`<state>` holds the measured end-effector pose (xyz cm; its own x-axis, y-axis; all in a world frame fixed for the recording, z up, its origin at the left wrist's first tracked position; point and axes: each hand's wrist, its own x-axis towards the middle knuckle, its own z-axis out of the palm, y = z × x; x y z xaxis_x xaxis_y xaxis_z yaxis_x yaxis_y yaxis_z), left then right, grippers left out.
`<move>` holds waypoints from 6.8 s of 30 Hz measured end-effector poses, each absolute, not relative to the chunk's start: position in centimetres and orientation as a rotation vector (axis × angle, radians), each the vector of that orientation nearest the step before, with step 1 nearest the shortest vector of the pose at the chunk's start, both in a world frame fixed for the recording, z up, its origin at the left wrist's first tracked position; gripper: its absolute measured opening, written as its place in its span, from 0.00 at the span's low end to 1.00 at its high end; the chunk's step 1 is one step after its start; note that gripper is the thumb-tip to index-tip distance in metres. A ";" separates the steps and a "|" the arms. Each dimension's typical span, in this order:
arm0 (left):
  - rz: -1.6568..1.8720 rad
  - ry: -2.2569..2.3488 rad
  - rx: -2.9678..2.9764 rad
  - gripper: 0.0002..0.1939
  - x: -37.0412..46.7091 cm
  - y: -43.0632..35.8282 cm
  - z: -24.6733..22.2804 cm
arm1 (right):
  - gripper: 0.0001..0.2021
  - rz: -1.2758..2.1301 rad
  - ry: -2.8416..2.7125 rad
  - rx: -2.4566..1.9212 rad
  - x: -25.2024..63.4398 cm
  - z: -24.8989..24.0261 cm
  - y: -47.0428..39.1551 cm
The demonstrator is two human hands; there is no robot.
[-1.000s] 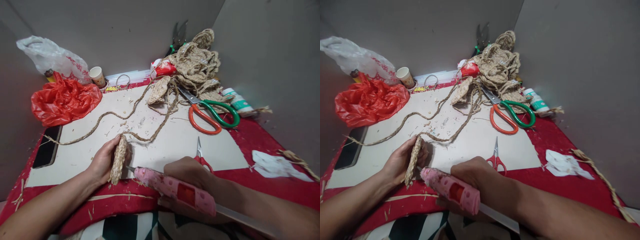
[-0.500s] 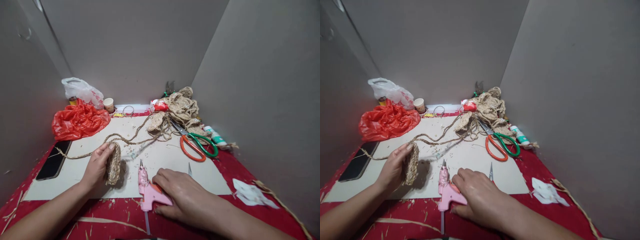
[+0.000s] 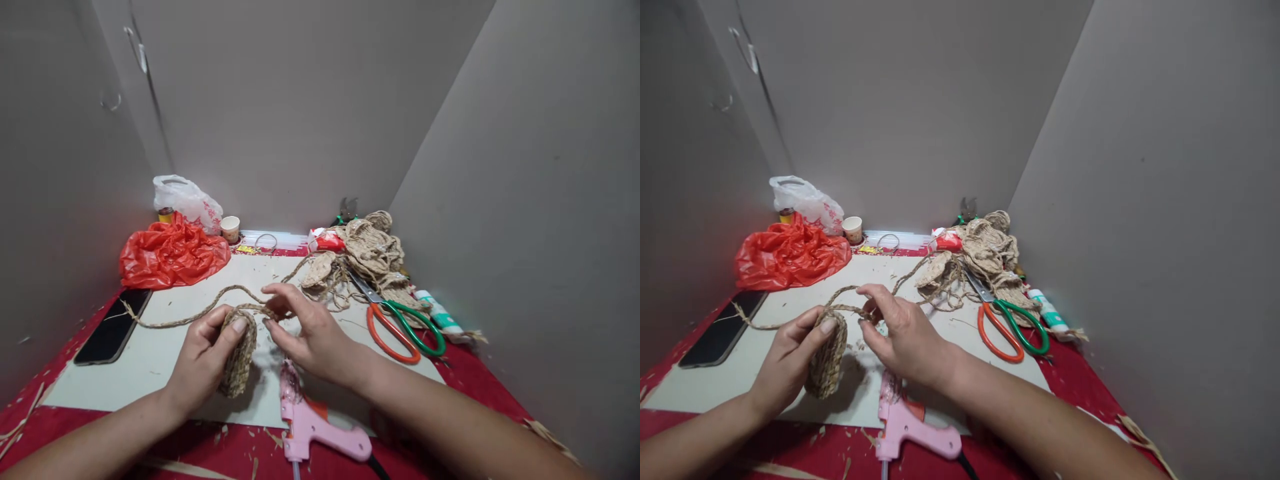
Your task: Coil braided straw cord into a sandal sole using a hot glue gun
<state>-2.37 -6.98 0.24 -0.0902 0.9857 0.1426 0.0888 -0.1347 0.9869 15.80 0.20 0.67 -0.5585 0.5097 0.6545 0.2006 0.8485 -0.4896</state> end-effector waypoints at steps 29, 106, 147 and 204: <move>1.493 1.332 1.312 0.13 -0.6 -4.9 0.5 | 0.14 0.353 -2.046 -0.451 16.1 0.5 -1.5; 1.760 1.205 1.035 0.11 2.2 -1.9 -1.1 | 0.13 1.468 -1.383 -0.687 14.4 -1.1 -1.3; 1.458 1.022 0.697 0.11 2.1 -2.6 1.5 | 0.10 1.041 -1.540 -0.774 14.7 -1.5 -0.8; 1.365 1.230 0.944 0.14 0.7 -2.2 0.7 | 0.09 1.514 -1.427 -0.751 15.8 0.1 1.1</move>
<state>0.65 -2.21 0.70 -0.1665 0.9829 -0.0787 -0.1803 0.0481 0.9824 15.81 1.07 0.13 -0.4140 0.8985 0.1458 -0.1988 0.0670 -0.9777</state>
